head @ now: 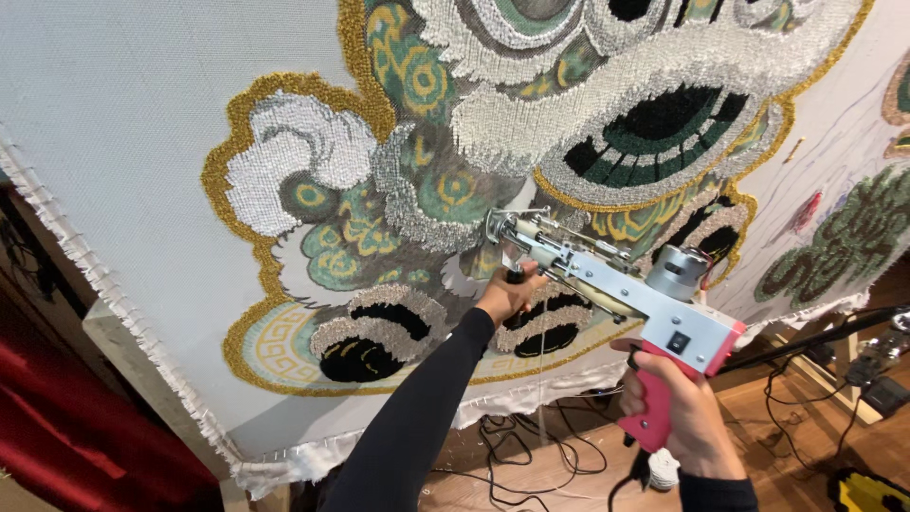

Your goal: The person uses a pink and silver electric tufting gun to apply yarn into a stretched canvas featuring a pre-drawn skull design. The operator holds the gun with both hands, guiding it along the contours of the artwork to create a textured, pile surface. The process involves repetitive pressing and moving of the tool across the fabric.

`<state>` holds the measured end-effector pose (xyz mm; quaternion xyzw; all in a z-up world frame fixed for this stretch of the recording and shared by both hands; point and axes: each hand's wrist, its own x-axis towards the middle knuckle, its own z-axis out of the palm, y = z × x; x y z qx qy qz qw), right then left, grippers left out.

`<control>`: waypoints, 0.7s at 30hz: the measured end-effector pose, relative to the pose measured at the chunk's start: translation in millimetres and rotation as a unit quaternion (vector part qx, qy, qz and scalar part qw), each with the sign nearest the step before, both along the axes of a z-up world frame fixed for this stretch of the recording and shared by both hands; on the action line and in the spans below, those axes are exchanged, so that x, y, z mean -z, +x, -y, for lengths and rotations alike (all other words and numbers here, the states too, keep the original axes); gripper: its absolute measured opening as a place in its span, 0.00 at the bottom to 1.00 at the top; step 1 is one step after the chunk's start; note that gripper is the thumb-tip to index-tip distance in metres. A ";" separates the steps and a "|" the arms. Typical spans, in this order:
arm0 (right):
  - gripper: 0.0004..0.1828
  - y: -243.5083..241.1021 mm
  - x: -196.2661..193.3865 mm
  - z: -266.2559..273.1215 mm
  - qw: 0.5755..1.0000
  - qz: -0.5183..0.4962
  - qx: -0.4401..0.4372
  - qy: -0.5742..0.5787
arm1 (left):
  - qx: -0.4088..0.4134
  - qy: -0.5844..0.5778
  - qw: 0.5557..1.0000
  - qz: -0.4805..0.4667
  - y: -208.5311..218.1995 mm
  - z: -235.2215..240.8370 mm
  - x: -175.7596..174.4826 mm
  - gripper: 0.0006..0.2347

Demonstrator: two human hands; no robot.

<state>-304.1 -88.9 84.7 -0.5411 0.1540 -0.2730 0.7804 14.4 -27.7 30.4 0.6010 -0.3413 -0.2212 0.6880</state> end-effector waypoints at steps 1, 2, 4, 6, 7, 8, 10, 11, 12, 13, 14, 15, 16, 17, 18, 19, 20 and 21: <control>0.14 -6.1 2.9 6.0 1.000 0.003 0.001 0.006 | 0.009 -0.033 0.999 0.000 -5.0 3.9 -0.2 0.20; 0.13 -11.9 5.8 11.0 1.000 0.003 -0.001 0.012 | 0.013 -0.027 1.000 0.008 -10.1 5.2 0.6 0.19; 0.15 -22.3 9.0 16.1 1.000 -0.010 0.004 0.008 | 0.022 -0.016 0.999 0.028 -19.3 6.9 -1.1 0.17; 0.18 -29.7 8.8 17.6 1.000 -0.009 0.001 0.002 | 0.037 -0.011 0.997 0.068 -24.9 5.9 -5.7 0.16; 0.21 -32.9 8.5 18.3 1.000 -0.004 -0.006 0.000 | 0.044 -0.009 0.995 0.088 -27.5 5.3 -8.1 0.17; 0.23 -34.9 9.7 18.3 1.000 0.000 -0.014 -0.002 | 0.045 0.000 0.995 0.086 -29.5 3.8 -10.0 0.17; 0.24 -36.8 11.4 19.6 1.000 0.003 -0.020 0.000 | 0.046 0.018 0.995 0.081 -32.2 1.5 -15.3 0.16; 0.25 -37.4 12.1 20.7 1.000 0.004 -0.023 0.001 | 0.043 0.024 0.995 0.087 -33.5 -0.6 -15.9 0.16; 0.24 -36.8 14.8 20.5 1.000 0.002 -0.019 0.011 | 0.039 0.030 0.994 0.093 -34.5 -2.5 -13.9 0.16; 0.23 -34.8 18.2 19.3 1.000 0.000 -0.015 0.021 | 0.035 0.037 0.994 0.098 -34.5 -3.8 -10.7 0.16; 0.23 -34.5 20.6 18.5 0.999 -0.002 -0.012 0.032 | 0.045 0.025 0.996 0.075 -34.4 -5.5 -5.7 0.15; 0.23 -35.0 21.8 17.9 0.999 -0.007 -0.016 0.028 | 0.055 0.013 0.997 0.053 -34.4 -8.1 1.0 0.15; 0.24 -34.2 22.4 16.4 0.999 -0.011 -0.020 0.024 | 0.065 0.001 0.997 0.031 -33.9 -9.6 6.6 0.16; 0.25 -33.0 22.9 14.0 0.999 -0.015 -0.025 0.020 | 0.054 0.008 0.998 0.019 -33.5 -11.3 12.0 0.14; 0.25 -31.6 22.8 11.6 0.999 -0.017 -0.026 0.024 | 0.043 0.015 0.999 0.006 -33.1 -13.5 16.7 0.13; 0.25 -29.8 22.4 9.0 0.999 -0.020 -0.026 0.029 | 0.032 0.021 0.999 -0.006 -31.7 -15.2 19.8 0.13; 0.25 -28.9 22.1 6.2 0.999 -0.024 -0.028 0.033 | 0.031 0.025 0.999 0.006 -29.7 -16.4 22.1 0.13; 0.25 -28.2 21.5 3.7 0.999 -0.026 -0.023 0.034 | 0.031 0.028 0.999 0.019 -27.6 -17.6 24.2 0.14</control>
